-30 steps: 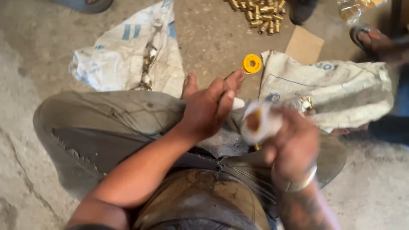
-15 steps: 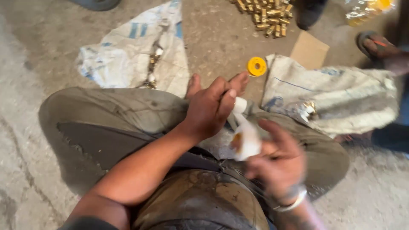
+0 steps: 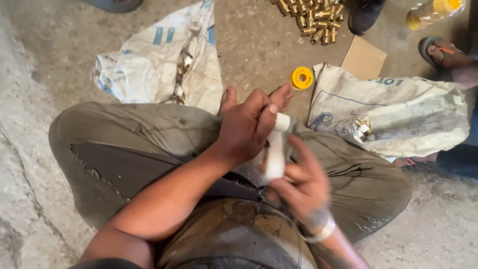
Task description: Wrapping white thread seal tape around the threads of brass fittings.
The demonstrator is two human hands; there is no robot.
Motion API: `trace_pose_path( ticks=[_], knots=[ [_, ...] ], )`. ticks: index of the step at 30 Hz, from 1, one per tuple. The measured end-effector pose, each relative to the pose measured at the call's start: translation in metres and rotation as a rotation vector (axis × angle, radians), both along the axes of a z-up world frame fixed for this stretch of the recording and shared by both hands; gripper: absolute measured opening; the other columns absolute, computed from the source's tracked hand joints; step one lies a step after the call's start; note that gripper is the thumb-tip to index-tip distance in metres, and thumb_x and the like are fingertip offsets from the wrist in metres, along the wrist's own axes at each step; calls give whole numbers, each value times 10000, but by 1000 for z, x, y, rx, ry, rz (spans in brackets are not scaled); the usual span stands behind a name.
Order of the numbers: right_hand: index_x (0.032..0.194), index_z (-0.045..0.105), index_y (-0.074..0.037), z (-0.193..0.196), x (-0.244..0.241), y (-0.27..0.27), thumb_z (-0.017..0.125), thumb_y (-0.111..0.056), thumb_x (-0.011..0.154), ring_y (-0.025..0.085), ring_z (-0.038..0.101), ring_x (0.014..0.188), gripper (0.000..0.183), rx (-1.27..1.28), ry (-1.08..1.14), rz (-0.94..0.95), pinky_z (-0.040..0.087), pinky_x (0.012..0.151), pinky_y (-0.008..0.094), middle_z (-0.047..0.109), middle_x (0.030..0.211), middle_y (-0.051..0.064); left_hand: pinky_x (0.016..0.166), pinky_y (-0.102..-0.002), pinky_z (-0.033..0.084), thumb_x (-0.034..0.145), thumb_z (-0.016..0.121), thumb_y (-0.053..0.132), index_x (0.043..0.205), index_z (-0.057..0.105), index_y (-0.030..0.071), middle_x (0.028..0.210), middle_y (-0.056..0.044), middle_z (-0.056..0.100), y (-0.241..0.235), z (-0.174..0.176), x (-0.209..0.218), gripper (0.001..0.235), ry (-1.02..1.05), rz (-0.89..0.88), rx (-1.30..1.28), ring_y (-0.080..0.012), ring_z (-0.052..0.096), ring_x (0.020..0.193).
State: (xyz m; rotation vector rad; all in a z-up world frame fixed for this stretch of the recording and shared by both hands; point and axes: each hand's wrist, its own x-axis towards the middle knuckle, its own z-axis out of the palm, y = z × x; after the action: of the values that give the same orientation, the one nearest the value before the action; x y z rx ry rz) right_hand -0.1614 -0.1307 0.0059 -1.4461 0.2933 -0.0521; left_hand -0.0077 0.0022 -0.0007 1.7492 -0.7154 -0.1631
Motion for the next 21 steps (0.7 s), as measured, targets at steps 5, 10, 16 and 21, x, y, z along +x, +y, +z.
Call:
trace_pose_path(
  ticks=[5, 10, 16, 21],
  knots=[
    [1499, 413, 38, 54, 38, -29, 603, -44, 931, 111, 647, 606, 604, 137, -216, -65, 526, 559, 231, 759, 1106, 178, 1185, -716, 104, 1086, 410, 269, 1223, 507, 42, 1429, -107, 642, -5, 5, -11, 283, 1, -85, -128, -220, 677, 1262],
    [1416, 500, 123, -3, 80, -52, 563, 2, 977, 115, 650, 933, 460, 121, -109, -12, 530, 830, 241, 670, 1146, 104, 1176, -702, -85, 1062, 489, 218, 1095, 596, 98, 1419, -159, 644, 2, 5, -12, 164, -130, -21, -95, -239, 687, 1246],
    [1523, 435, 69, -37, 22, -9, 625, 148, 974, 103, 613, 878, 586, 68, -113, 91, 531, 787, 245, 639, 938, 71, 1185, -703, -52, 1090, 423, 223, 1306, 556, 80, 1348, -65, 708, -5, -2, -11, 291, -16, 0, -90, -197, 720, 1178],
    [1534, 320, -36, 5, -8, -10, 630, 117, 822, 143, 692, 659, 791, 53, 74, -94, 568, 604, 252, 728, 949, 177, 1185, -696, -19, 1097, 438, 242, 1246, 581, 100, 1346, -29, 725, -6, -1, -7, 250, -41, 34, -14, -178, 724, 1198]
  ],
)
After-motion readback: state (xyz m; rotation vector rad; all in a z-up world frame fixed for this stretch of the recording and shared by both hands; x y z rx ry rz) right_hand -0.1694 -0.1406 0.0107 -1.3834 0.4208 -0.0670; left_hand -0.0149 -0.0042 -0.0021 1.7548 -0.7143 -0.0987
